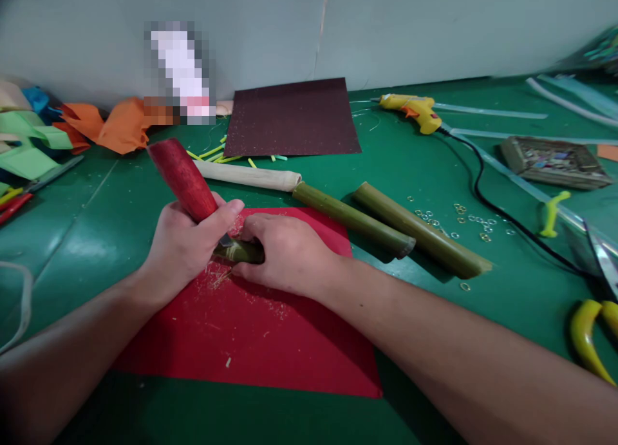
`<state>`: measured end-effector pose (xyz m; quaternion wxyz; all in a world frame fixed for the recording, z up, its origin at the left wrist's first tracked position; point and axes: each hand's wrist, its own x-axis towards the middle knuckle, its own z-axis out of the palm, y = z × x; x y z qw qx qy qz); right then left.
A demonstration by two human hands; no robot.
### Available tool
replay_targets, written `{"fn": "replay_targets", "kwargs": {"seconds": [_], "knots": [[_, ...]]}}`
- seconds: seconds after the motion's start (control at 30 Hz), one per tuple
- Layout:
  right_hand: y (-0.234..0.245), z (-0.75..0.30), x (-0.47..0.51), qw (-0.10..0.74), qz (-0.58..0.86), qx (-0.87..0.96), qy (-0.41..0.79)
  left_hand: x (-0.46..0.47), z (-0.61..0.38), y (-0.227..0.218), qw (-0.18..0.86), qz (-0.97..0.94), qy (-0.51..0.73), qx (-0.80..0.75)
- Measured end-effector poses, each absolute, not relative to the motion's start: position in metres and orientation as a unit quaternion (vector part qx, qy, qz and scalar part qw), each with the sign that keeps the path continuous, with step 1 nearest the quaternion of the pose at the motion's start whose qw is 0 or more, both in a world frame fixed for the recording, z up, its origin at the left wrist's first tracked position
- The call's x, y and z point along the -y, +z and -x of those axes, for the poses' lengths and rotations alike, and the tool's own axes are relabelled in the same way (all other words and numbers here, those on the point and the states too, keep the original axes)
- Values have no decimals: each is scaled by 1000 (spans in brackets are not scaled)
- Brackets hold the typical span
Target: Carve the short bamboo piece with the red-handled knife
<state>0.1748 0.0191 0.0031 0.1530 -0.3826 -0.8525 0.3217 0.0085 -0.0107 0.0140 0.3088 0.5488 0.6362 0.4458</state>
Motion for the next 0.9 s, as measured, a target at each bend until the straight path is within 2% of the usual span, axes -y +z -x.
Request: {"fn": "replay_targets", "kwargs": {"seconds": [0.33,0.57,0.9], "knots": [[7,-173,-16,128,405,853,302,7,6,16,233,-553,415,-684],[9,-173,-17,116,407,856,296,5,9,16,226,-541,403,-703],[5,-173,-15,129,394,864,285,15,10,11,219,-562,465,-648]]}}
